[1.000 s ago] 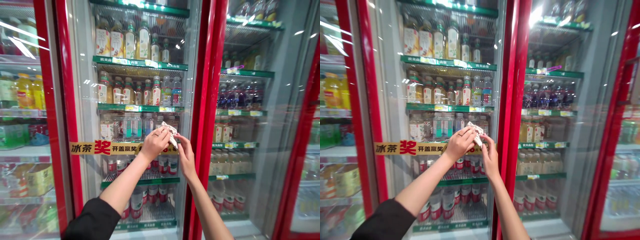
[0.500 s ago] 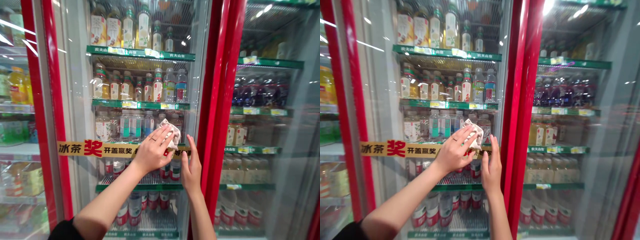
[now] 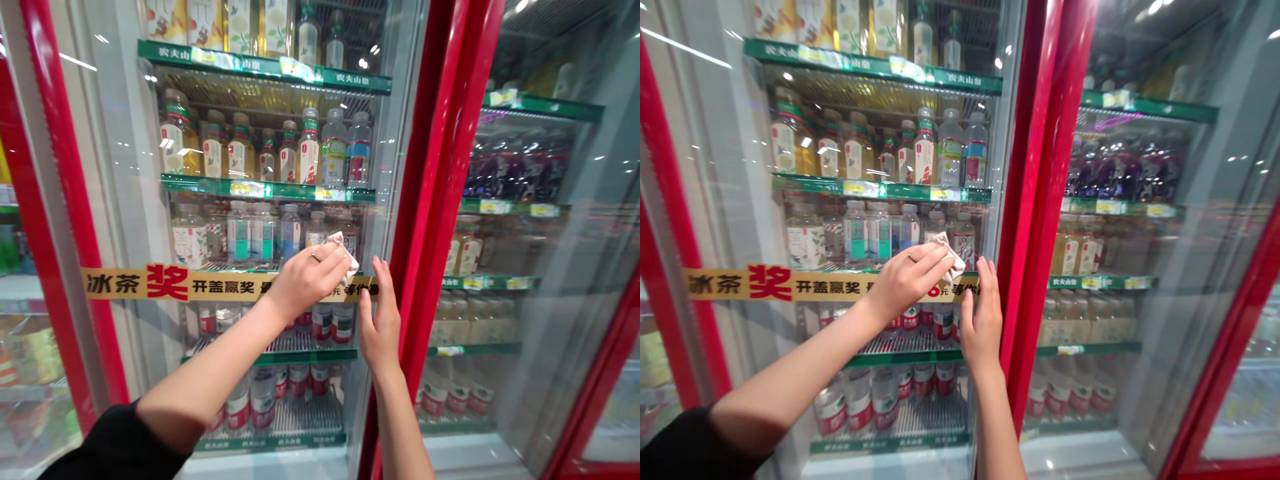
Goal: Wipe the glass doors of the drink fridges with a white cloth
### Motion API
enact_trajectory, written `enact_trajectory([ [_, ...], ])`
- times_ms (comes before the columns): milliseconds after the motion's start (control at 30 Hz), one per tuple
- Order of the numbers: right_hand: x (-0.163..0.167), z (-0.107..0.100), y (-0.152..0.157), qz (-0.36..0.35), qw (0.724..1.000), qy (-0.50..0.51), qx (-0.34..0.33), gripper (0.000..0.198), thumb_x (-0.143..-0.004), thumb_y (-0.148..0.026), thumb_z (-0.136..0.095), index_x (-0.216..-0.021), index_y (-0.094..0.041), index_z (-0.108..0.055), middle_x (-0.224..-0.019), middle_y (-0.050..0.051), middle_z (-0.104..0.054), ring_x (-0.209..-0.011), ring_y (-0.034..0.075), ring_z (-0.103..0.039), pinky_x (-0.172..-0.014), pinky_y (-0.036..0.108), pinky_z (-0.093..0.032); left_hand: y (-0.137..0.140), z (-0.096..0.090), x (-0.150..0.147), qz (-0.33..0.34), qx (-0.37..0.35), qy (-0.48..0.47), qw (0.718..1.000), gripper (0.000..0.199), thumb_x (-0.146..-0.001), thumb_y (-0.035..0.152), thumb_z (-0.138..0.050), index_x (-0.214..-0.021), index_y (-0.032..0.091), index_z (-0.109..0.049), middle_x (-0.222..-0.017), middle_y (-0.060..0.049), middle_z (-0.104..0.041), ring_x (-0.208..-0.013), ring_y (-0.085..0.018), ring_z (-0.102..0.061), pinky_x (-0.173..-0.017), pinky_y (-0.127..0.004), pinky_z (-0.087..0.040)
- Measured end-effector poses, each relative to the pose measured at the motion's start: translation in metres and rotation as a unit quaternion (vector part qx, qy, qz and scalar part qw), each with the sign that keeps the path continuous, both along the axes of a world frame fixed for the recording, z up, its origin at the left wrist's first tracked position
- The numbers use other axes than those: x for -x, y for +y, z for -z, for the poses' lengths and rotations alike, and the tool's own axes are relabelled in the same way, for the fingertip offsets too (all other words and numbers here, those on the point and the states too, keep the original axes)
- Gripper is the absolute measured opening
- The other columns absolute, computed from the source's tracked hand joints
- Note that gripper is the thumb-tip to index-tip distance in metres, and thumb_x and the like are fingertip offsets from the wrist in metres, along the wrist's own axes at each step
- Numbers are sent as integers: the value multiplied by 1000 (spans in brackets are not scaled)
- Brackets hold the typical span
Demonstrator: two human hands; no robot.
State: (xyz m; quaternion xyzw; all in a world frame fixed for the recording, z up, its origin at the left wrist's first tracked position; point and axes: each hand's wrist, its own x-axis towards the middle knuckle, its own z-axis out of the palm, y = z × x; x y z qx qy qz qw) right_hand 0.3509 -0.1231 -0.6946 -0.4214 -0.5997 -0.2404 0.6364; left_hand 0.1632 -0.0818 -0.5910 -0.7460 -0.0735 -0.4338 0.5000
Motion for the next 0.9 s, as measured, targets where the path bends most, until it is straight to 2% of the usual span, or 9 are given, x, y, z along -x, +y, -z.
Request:
enact_trajectory([
  [67, 1, 1, -1, -2, 1000, -8, 6, 69, -115, -25, -46, -180, -41, -30, -178, 5, -51, -170, 31, -42, -134, 67, -48, 3, 0, 19, -2, -19, 7, 1000, 26, -113, 10, -54, -125, 16, -77, -120, -10, -86, -119, -22, -80, -100, -34, -70],
  [167, 7, 0, -3, 3, 1000, -29, 10, 75, -113, -21, -45, -181, -44, -25, -181, 3, -47, -171, 32, -38, -136, 70, -43, 11, -6, 33, -13, 5, -34, 999, 31, -111, 12, -57, -135, 17, -75, -129, -12, -83, -127, -24, -77, -107, -38, -68],
  [267, 16, -1, -3, 25, 998, -57, 2, 83, -110, -15, -43, -183, -46, -15, -185, 1, -39, -174, 33, -32, -136, 75, -41, 17, -15, 21, -16, 37, -81, 996, 32, -112, 13, -56, -137, 18, -75, -130, -13, -82, -129, -26, -76, -112, -41, -65],
  [400, 23, -1, 1, 51, 996, -71, 0, 89, -109, -13, -41, -183, -48, -5, -187, -2, -33, -175, 33, -26, -137, 75, -41, 16, -17, -9, -8, 44, -83, 996, 28, -113, 12, -53, -130, 15, -76, -128, -14, -82, -127, -25, -75, -105, -37, -65],
  [467, 24, -1, 4, 49, 996, -73, 3, 89, -110, -14, -41, -182, -48, -3, -188, -2, -31, -176, 32, -26, -136, 74, -42, 12, -14, -12, -7, 40, -67, 997, 26, -114, 12, -53, -124, 17, -77, -123, -12, -83, -124, -24, -75, -100, -35, -66],
  [567, 24, 0, 8, 49, 996, -75, 10, 88, -111, -16, -42, -182, -48, -2, -188, -1, -31, -175, 32, -27, -136, 73, -44, 7, -9, 4, -15, 7, -30, 999, 23, -113, 13, -56, -115, 19, -78, -113, -8, -83, -116, -22, -77, -95, -33, -66],
  [667, 26, 1, 9, 44, 996, -74, 17, 88, -112, -17, -44, -182, -48, -2, -188, 0, -31, -174, 34, -29, -135, 74, -44, 7, -12, 30, -25, -12, -22, 999, 24, -112, 12, -57, -111, 22, -79, -111, -6, -84, -115, -21, -76, -95, -33, -65],
  [767, 32, 0, 10, 27, 997, -72, 12, 89, -111, -17, -46, -182, -49, -2, -188, -1, -31, -174, 34, -30, -136, 74, -43, 10, -24, 40, -26, 5, -97, 995, 27, -111, 11, -56, -112, 23, -80, -116, -7, -84, -119, -22, -75, -97, -34, -64],
  [900, 42, 1, 11, 15, 998, -65, -5, 89, -110, -15, -45, -183, -47, -5, -187, -2, -32, -173, 33, -33, -137, 70, -44, 11, -32, 19, -4, 40, -188, 981, 27, -113, 13, -55, -115, 24, -79, -123, -5, -84, -123, -20, -75, -104, -33, -64],
])
